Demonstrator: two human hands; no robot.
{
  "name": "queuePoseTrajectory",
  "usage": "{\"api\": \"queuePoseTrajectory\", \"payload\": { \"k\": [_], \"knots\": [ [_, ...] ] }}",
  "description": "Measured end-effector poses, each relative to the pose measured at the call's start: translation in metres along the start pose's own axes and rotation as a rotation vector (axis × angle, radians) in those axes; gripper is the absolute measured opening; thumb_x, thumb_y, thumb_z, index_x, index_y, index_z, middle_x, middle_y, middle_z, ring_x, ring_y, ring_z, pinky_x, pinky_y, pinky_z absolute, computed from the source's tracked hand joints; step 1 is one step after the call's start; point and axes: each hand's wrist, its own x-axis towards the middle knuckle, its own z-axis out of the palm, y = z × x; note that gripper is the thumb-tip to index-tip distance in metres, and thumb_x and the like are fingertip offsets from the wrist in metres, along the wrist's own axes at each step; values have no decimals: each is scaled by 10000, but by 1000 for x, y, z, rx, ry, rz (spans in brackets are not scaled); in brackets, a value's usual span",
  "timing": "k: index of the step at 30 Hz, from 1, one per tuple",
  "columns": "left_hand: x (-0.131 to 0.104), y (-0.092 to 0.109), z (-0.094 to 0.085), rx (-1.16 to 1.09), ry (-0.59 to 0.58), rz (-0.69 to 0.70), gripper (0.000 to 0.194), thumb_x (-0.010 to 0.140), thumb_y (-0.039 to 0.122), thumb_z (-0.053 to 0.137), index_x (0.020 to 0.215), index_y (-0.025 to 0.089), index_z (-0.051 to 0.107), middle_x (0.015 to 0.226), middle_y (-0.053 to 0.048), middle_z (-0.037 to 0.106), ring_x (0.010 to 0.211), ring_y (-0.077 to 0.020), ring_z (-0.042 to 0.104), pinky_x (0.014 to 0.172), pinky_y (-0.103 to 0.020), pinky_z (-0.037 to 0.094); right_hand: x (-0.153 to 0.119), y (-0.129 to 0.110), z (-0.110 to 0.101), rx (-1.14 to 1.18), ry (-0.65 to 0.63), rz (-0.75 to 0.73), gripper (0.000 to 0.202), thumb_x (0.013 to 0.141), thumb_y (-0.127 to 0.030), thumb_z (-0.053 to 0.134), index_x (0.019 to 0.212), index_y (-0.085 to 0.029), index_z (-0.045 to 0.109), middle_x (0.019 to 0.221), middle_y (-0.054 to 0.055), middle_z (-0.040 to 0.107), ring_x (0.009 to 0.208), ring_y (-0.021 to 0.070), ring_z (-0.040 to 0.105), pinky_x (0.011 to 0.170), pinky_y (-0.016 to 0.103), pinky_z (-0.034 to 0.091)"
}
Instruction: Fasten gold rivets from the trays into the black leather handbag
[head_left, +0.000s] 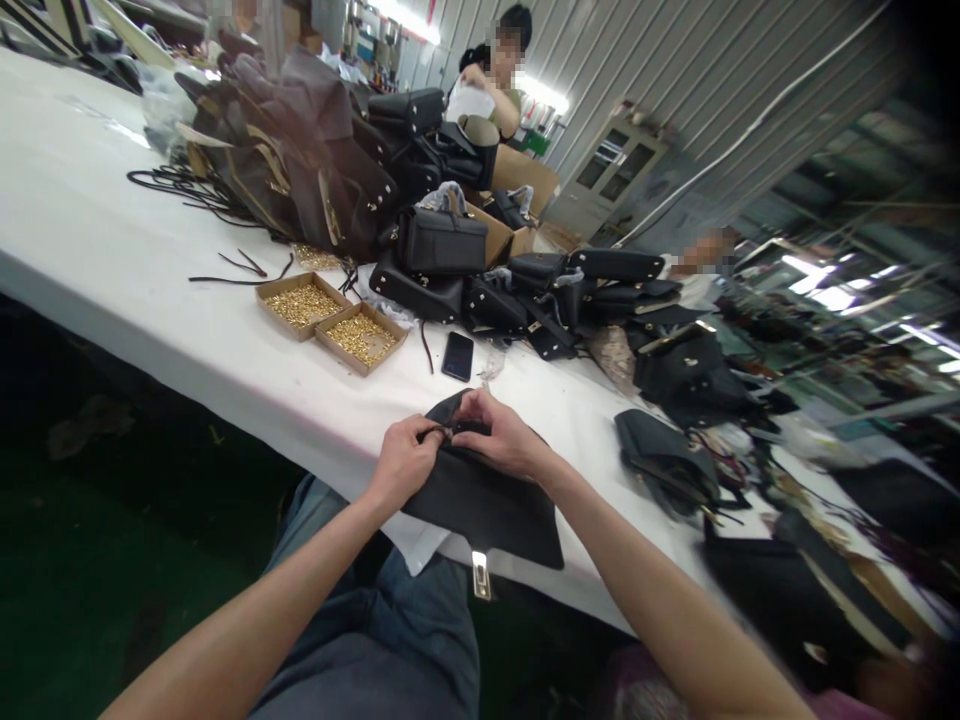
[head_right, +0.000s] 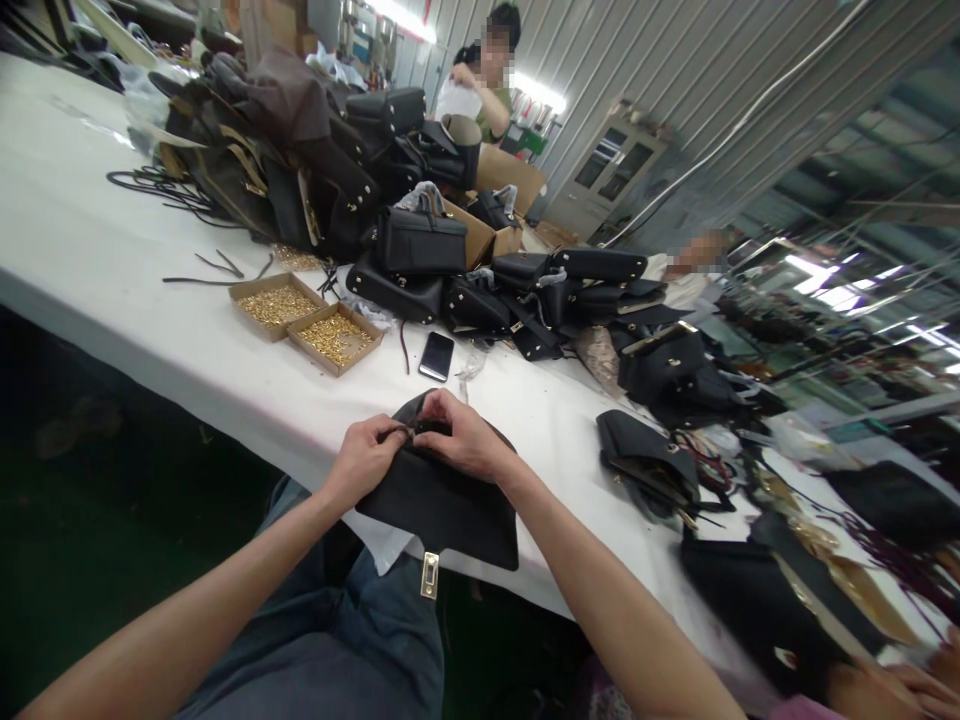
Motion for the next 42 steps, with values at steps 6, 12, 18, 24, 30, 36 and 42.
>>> {"api": "queuePoseTrajectory", "payload": {
  "k": [6, 12, 18, 24, 30, 36, 42],
  "knots": [
    [4, 1, 6, 57, 21, -7, 207, 957, 181, 665, 943, 223, 867, 945, -29, 820, 902, -196, 732, 843, -319, 529, -16, -4, -10, -288, 54, -21, 406, 913, -199, 781, 1297, -272, 672, 1269, 39, 746, 1174, 246, 705, 1087, 405, 540],
    [-1, 0, 20, 59, 78, 58, 208, 954, 168, 672, 1025, 233, 856, 1000, -38, 814, 970, -204, 733, 890, -321, 532, -30, -4, -9, -506, 109, -137, 308, 947, -175, 733, 1239, -272, 750, 1174, 42, 797, 1067, 259, 756, 965, 388, 583],
    [2, 10, 24, 164, 46, 137, 256, 953, 137, 610, 840, 207, 828, 771, -23, 679, 756, -161, 629, 701, -300, 413, -37, -3, -4, -595, 123, -238, 311, 1006, -179, 684, 1301, -267, 729, 1213, 65, 795, 1094, 280, 744, 990, 442, 588],
    [5, 7, 24, 152, 24, 99, 266, 927, 120, 595, 789, 191, 811, 717, -10, 625, 706, -144, 573, 663, -304, 354, -35, -12, 10, -820, 90, -189, 285, 1037, -120, 619, 1294, -185, 724, 1181, 128, 794, 1063, 319, 725, 972, 500, 580],
    [3, 0, 23, 91, -13, 90, 286, 921, 115, 571, 782, 197, 807, 725, -9, 628, 719, -147, 572, 679, -296, 375, -36, -27, 13, -679, 68, -106, 293, 1069, -150, 582, 1261, -223, 790, 1180, 87, 820, 1049, 299, 764, 967, 458, 600],
    [4, 1, 21, 81, -46, 95, 252, 906, 131, 581, 764, 194, 780, 744, -13, 650, 737, -161, 596, 681, -292, 399, -30, -34, 20, -462, 258, 117, 191, 993, -263, 717, 1085, -312, 878, 1108, 20, 849, 1006, 318, 805, 948, 456, 627],
    [0, 1, 22, 86, -31, 128, 254, 907, 124, 575, 740, 193, 754, 735, -17, 620, 738, -165, 592, 686, -301, 397, -23, -39, 28, -511, 350, 226, 84, 888, -290, 815, 926, -284, 889, 924, 20, 855, 798, 290, 792, 800, 414, 608]
  ]
}}
